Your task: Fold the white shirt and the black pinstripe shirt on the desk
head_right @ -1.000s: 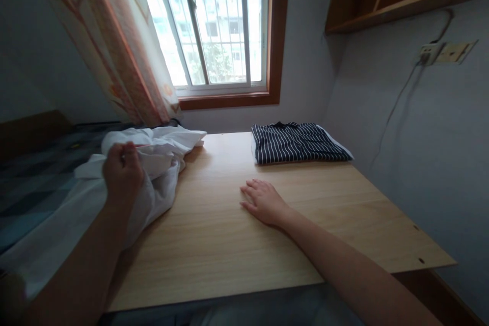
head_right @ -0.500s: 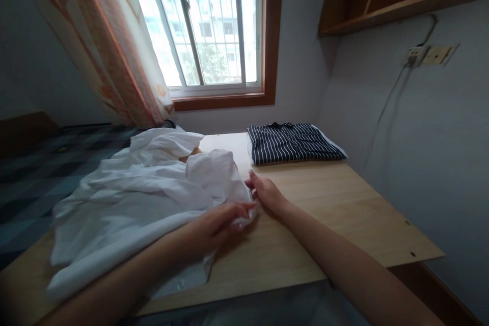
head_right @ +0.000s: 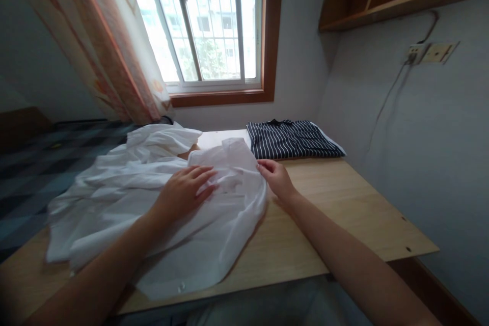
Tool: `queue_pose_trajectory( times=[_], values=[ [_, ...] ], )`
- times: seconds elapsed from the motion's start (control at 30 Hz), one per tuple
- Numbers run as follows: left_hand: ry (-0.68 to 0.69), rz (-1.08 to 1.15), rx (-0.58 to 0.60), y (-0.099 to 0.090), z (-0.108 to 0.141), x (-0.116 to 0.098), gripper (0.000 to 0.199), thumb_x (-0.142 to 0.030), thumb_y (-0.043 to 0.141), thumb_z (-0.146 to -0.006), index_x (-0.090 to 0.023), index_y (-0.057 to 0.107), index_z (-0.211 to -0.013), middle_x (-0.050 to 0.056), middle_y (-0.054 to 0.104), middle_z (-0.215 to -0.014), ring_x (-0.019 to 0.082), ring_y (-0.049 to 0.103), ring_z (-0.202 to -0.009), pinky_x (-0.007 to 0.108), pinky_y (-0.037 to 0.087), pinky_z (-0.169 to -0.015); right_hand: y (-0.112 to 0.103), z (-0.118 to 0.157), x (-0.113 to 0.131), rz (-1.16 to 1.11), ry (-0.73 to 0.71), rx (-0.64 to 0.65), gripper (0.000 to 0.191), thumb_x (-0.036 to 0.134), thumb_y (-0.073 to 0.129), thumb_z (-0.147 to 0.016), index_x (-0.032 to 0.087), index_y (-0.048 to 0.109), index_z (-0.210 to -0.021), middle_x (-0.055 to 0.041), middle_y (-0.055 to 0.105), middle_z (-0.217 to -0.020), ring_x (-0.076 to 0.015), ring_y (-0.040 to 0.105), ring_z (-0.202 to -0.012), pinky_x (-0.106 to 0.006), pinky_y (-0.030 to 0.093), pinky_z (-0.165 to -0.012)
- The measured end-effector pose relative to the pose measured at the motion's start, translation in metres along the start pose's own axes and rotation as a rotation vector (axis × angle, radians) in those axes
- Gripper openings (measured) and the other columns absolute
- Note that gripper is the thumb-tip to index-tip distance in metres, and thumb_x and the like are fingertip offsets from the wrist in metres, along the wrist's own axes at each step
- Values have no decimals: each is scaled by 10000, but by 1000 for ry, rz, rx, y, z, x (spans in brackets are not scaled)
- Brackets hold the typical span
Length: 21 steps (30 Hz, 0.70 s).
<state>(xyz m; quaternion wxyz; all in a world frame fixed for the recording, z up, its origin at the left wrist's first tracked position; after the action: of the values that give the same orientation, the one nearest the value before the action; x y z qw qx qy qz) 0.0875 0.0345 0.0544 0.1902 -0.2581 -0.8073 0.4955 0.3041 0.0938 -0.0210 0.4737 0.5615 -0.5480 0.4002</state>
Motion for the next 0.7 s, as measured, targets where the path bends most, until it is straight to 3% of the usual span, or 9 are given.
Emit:
queue_pose_trajectory(
  times=[0.1, 0.27, 0.4, 0.53, 0.7],
  values=[
    [-63, -7, 83, 19, 1, 33, 461, -511, 572, -891, -247, 643, -1262, 89, 638, -1318, 296, 571, -1215, 459, 431, -1058, -22, -6, 4, -31, 4, -122, 472, 484, 804, -637, 160, 743, -975, -74, 760, -940, -207, 687, -853, -329, 544, -768],
    [-117, 22, 133, 38, 5, 56, 555, -524, 612, -849, -239, 600, -1325, 108, 574, -1401, 317, 532, -1270, 465, 403, -1082, -51, -14, 5, -123, 15, -256, 522, 502, 820, -591, 167, 737, -982, -48, 747, -875, -168, 655, -730, -276, 518, -634],
    [-165, 79, 203, 38, 8, 70, 618, -512, 641, -812, -247, 562, -1365, 118, 585, -1380, 317, 548, -1252, 449, 416, -1059, -67, -20, 3, -126, -25, -318, 501, 516, 801, -609, 172, 731, -966, -45, 742, -873, -172, 655, -740, -283, 522, -659],
    [-122, 122, 280, 36, 9, 69, 623, -456, 673, -772, -255, 579, -1354, 103, 634, -1310, 310, 565, -1223, 425, 418, -1040, -72, -23, -5, -71, -30, -341, 484, 520, 795, -608, 173, 730, -940, -36, 738, -855, -172, 658, -754, -292, 521, -702],
    [-157, 102, 266, 26, 6, 74, 418, -303, 558, -821, -265, 687, -1216, 76, 700, -1190, 284, 647, -1070, 376, 476, -919, -70, -22, -9, -46, -29, -342, 462, 503, 794, -604, 160, 734, -908, -46, 742, -864, -167, 656, -759, -288, 517, -712]
  ],
)
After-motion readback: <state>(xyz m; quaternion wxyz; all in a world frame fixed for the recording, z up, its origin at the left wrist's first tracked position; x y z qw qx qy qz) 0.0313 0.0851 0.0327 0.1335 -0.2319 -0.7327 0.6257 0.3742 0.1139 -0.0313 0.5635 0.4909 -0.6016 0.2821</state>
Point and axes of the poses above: each hand's wrist, its own z-axis away from the middle knuckle, its own y-axis out of the palm, x = y × z, the point moved 10 cm from there along -z, towards the middle knuckle
